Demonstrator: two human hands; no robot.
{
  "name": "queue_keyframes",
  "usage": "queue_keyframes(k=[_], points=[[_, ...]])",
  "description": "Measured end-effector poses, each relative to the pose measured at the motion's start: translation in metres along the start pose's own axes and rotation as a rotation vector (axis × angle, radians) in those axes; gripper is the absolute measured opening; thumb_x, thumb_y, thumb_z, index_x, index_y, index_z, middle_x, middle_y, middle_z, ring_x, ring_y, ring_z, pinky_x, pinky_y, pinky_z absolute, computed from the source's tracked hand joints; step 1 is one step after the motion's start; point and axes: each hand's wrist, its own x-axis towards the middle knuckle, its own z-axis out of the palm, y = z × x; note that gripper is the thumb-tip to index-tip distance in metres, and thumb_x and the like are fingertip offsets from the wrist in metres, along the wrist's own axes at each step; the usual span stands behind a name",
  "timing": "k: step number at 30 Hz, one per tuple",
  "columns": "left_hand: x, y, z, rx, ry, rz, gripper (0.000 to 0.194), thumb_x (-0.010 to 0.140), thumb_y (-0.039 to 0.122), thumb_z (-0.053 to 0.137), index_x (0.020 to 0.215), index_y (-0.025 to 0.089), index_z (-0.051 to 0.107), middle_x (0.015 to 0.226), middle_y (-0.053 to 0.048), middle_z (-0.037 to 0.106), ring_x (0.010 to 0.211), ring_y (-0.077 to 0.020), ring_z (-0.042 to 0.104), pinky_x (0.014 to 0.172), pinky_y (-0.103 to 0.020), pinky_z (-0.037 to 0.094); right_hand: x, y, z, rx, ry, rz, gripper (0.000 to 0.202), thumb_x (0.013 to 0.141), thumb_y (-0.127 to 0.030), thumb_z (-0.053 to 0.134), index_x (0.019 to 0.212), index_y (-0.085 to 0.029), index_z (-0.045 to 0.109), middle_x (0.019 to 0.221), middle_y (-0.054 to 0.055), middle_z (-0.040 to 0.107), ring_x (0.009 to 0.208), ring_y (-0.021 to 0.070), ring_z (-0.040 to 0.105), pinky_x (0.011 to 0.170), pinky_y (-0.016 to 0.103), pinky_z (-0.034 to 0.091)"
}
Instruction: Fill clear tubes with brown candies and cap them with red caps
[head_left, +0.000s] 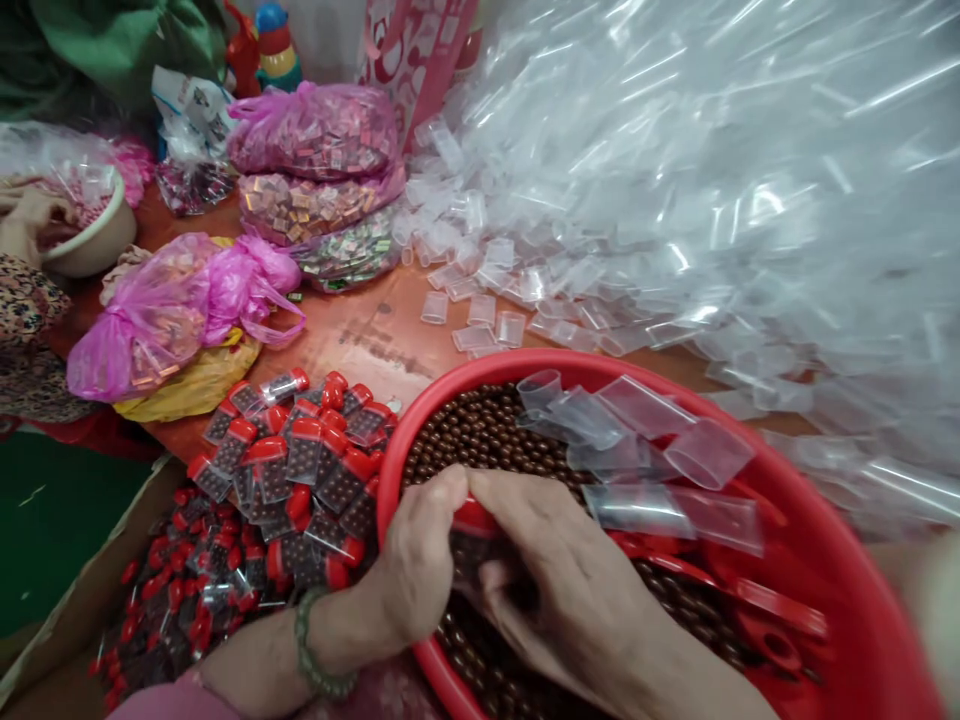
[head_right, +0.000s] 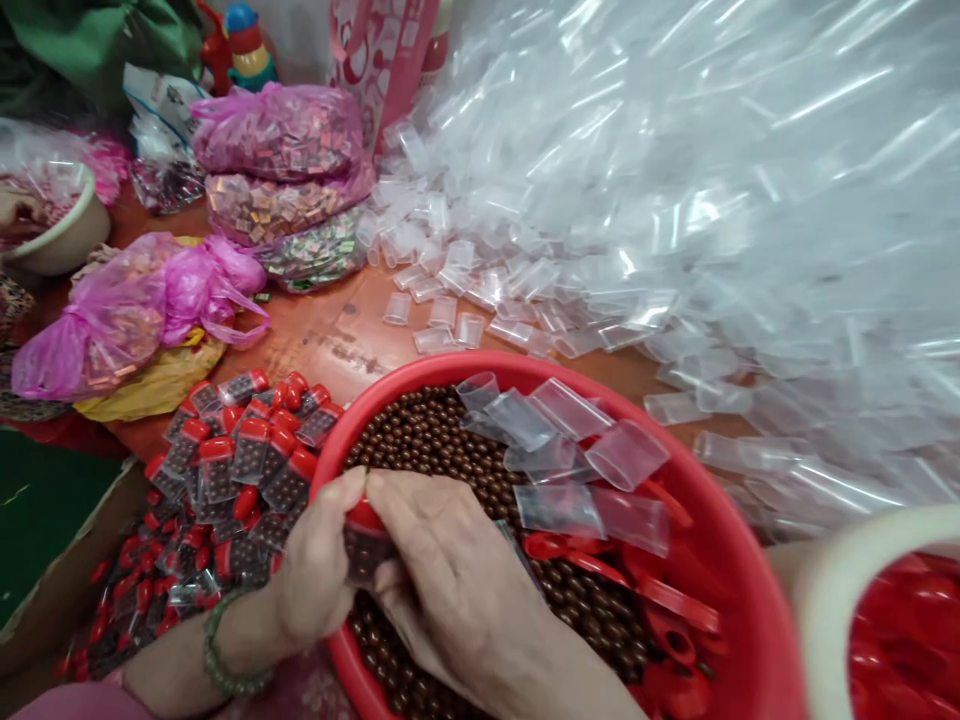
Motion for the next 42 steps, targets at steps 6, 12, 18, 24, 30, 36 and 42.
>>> queue_keyframes(k=[6,12,18,24,30,36,42], points=[[-0.020,0.009,-0.084,0.663,0.307,0.310,0.037,0.097,0.043,0.042,0.102,0.020,0.070,0.077,-0.004,0.067,0.072,-0.0200,0.063,0.075,-0.035,0.050,-0.009,0.021,-0.037,-0.140,-0.107,0.243,0.040,0.098,-0.025,0.050,0.137,-0.017,0.046,0.119,0.015,0.068,0.107,0.0232,0.067,0.090,0.035,0.057],[0.002,-0.010,-0.129,1.274,0.551,0.614,0.044,0.089,0.048,0.058,0.109,0.010,0.067,0.105,-0.021,0.071,0.103,-0.0375,0.064,0.093,-0.054,0.049,-0.031,0.037,-0.057,-0.159,-0.238,0.429,0.022,0.098,-0.025,0.050,0.116,-0.019,0.060,0.107,0.009,0.071,0.094,0.0218,0.071,0.081,0.034,0.058],[0.000,-0.002,-0.070,1.014,0.345,0.829,0.033,0.087,0.028,0.065,0.117,0.015,0.061,0.117,-0.014,0.068,0.116,-0.0286,0.061,0.105,-0.049,0.048,-0.033,0.028,-0.041,-0.249,-0.549,0.510,0.021,0.090,-0.021,0.056,0.110,-0.019,0.064,0.093,0.007,0.069,0.066,0.0216,0.069,0.053,0.033,0.052],[-0.005,-0.012,-0.014,0.945,-0.042,0.783,0.023,0.093,0.019,0.054,0.112,0.009,0.061,0.111,-0.014,0.071,0.108,-0.0249,0.065,0.097,-0.041,0.055,-0.032,0.030,-0.043,0.004,-0.565,0.568,0.011,0.091,-0.020,0.055,0.083,-0.021,0.062,0.083,0.004,0.064,0.068,0.0175,0.064,0.061,0.031,0.051],[-0.003,-0.016,-0.014,1.152,-0.197,0.749,0.020,0.093,0.015,0.049,0.107,0.010,0.064,0.106,-0.012,0.073,0.100,-0.0268,0.067,0.088,-0.043,0.057,-0.015,0.036,-0.044,0.245,-0.253,0.720,0.013,0.091,-0.030,0.057,0.083,-0.022,0.063,0.079,0.003,0.065,0.071,0.0177,0.061,0.065,0.031,0.051],[-0.003,-0.018,-0.014,1.233,-0.229,0.700,0.034,0.088,0.005,0.048,0.119,0.008,0.059,0.118,-0.013,0.069,0.106,-0.0273,0.064,0.092,-0.042,0.053,-0.001,0.036,-0.011,0.244,-0.220,0.822,0.013,0.086,-0.021,0.057,0.074,-0.020,0.060,0.081,0.006,0.059,0.078,0.0204,0.057,0.075,0.036,0.045],[-0.003,-0.017,-0.015,1.246,-0.339,0.650,0.039,0.085,0.008,0.051,0.123,0.008,0.057,0.120,-0.014,0.067,0.108,-0.0297,0.062,0.092,-0.045,0.051,-0.007,0.029,-0.002,0.501,-0.460,0.888,0.015,0.075,-0.016,0.062,0.062,-0.019,0.057,0.070,0.001,0.058,0.068,0.0156,0.052,0.066,0.029,0.042]])
